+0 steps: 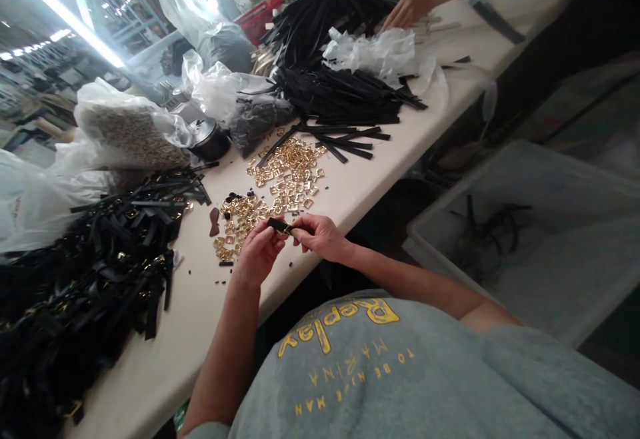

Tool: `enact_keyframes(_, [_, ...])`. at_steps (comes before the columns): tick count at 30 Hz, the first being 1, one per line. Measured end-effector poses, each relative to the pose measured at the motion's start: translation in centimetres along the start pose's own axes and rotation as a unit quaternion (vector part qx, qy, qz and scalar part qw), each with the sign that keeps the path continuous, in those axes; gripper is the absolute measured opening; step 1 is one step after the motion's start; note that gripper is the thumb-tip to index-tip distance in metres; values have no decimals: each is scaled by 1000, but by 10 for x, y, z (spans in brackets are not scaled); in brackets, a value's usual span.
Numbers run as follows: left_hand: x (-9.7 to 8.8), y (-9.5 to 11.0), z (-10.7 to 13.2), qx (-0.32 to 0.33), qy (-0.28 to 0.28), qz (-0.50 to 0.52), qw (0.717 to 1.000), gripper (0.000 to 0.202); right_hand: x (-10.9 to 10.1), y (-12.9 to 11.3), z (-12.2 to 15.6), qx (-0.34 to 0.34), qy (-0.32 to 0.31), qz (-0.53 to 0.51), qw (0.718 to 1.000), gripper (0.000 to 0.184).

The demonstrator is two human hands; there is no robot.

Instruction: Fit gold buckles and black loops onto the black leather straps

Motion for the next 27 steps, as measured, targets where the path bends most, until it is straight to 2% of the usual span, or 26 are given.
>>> enact_keyframes(5, [2,-3,0,52,26,-19,998,34,-1,-3,1,-11,-2,20,1000,13])
enact_keyframes(10, [2,-5,-3,-2,40,19,999,32,-3,-9,4,-57,-51,114,990,12])
enact_keyframes(14, [7,-10,-1,-48,36,38,997,31,-4,-18,7,-153,-58,243,956,11])
enact_keyframes(17, [9,-15,1,-67,31,43,996,31,-4,-20,8,-189,-63,297,934,11])
enact_keyframes(24, [10,-22,0,-37,24,25,999,33,-9,-16,3,-185,-71,307,931,34])
enact_keyframes(27, [11,-22,1,-13,29,16,999,32,-11,-17,3,-185,-57,304,933,40])
Point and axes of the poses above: each hand's wrist, its own z-axis away from the middle knuckle, its own x-axis out of the palm, y = z × x, the point moved 4 cm from there along -z, towards the middle knuckle, and after that the axes turned 14 degrees about y, right-handed, at the moved point
